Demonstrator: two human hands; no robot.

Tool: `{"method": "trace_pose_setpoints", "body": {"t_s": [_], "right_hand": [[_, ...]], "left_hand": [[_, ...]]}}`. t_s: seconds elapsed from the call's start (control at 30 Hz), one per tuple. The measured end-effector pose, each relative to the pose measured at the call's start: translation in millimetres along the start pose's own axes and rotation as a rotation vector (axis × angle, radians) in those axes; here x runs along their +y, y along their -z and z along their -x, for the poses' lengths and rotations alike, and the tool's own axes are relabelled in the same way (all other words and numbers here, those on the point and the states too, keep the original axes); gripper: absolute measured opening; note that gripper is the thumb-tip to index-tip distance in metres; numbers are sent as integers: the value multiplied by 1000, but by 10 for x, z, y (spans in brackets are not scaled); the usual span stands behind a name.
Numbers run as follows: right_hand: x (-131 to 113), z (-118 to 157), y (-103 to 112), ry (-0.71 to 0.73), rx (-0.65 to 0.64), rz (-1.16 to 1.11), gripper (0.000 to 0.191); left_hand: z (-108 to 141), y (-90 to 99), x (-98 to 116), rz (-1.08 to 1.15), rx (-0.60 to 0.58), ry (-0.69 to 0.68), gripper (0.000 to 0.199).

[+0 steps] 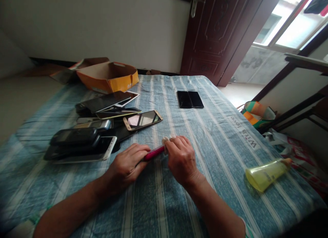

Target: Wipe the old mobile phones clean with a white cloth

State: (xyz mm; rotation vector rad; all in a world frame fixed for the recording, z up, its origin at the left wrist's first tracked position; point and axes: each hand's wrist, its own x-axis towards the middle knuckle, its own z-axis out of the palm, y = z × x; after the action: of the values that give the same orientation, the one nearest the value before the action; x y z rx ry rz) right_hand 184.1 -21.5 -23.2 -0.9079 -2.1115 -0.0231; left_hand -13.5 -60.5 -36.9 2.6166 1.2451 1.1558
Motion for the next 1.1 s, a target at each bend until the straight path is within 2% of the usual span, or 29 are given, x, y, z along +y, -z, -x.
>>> {"method": "trace_pose_setpoints", "body": {"t_s": [0.1,0.23,0.43,0.57,0.7,0.87,0.93,1.1], "right_hand": [[-28,72,38,-27,44,-11,23],[-91,150,11,1,52,10,23],[-239,217,-95,149,41,-6,22],[-139,159,-66,128,30,-41,21],[78,93,-47,-86,66,-174,21],[264,45,-132,-592,118,-487,13],[287,18,-171,-739,122,-620,14],[290,-54,-225,-828,112,-754,18]], "left_hand": [[32,-38,42,-57,-15,-64,16],[53,-70,58,-71,-19,-86,15],[35,-61,43,-11,-12,-35,15],[1,-17,71,-13,-21,12,13],[-29,16,87,-29,-28,58,10],[-70,21,39,-19,58,56,6],[-86,23,16,-10,69,56,5],[-137,28,-7,6,-4,152,9]]}}
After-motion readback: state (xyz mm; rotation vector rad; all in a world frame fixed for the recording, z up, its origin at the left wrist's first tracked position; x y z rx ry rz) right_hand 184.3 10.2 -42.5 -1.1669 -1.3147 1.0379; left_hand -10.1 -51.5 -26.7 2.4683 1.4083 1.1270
